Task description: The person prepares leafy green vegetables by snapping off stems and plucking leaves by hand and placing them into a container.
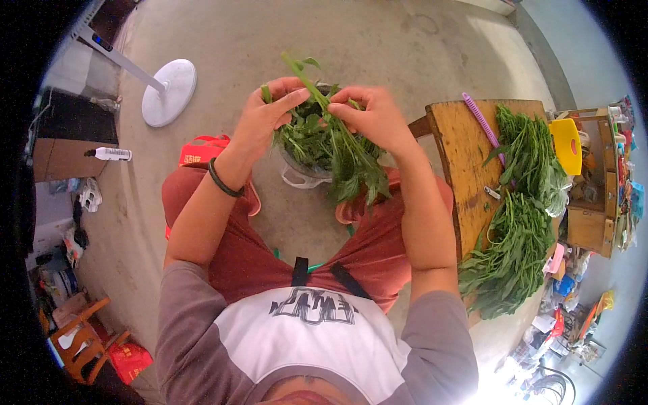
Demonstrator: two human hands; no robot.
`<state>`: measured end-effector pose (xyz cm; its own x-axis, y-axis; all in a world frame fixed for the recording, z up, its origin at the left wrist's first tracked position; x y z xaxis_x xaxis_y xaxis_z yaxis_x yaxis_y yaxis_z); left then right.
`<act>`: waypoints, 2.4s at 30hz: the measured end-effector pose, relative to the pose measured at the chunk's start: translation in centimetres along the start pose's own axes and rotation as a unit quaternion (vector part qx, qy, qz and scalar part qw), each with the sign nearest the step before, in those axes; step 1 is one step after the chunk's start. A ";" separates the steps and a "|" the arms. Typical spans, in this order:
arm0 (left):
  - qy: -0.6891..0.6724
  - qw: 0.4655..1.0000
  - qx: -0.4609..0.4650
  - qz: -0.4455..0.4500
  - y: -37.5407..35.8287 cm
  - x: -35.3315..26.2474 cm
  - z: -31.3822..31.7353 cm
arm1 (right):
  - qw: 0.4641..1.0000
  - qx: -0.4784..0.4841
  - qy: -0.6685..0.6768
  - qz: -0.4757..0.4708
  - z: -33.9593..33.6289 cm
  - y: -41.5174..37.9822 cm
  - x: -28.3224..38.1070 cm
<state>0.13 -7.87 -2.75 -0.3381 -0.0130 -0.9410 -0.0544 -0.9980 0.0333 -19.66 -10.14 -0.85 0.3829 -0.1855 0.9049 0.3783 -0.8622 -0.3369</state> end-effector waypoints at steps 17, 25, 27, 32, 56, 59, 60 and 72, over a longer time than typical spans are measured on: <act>0.173 0.978 0.058 0.101 0.6 0.9 -1.2 | 0.990 -0.033 -0.124 -0.062 1.0 0.3 -0.2; 0.335 0.931 0.012 0.141 1.6 -0.2 -3.0 | 0.993 0.084 -0.066 0.058 0.0 -0.4 0.7; 0.369 0.920 0.012 0.133 1.8 -0.4 -3.4 | 0.989 0.103 -0.054 0.090 0.5 -0.7 1.1; 0.377 0.920 0.011 0.102 1.6 -0.4 -3.2 | 0.981 0.150 0.074 0.098 0.8 -0.4 0.4; 0.172 0.979 0.108 -0.030 -0.3 -2.7 -0.6 | 0.940 -0.229 -0.216 -0.130 0.5 3.3 -2.5; 0.193 0.976 0.092 -0.030 0.0 -2.2 -1.4 | 0.945 -0.240 -0.185 -0.119 1.2 2.2 -1.9; 0.194 0.976 0.092 -0.029 0.1 -1.8 -1.6 | 0.963 -0.212 -0.146 -0.079 1.1 1.7 -1.1; 0.182 0.977 0.099 0.052 0.4 -1.3 -0.9 | 0.996 -0.005 -0.067 -0.054 2.5 0.8 -0.6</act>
<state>1.39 -8.27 -1.83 0.0034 -0.1715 -0.9852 -0.2302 -0.9589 0.1661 -17.55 -9.53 -2.33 0.4492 -0.0280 0.8930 0.4145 -0.8789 -0.2360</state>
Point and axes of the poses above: each hand's wrist, its own y-axis towards the middle knuckle, its own z-axis out of the palm, x = y × z, the point moved 2 cm from there along y, towards the middle knuckle, and after that the axes turned 12 degrees about z, right-handed, at the moved point
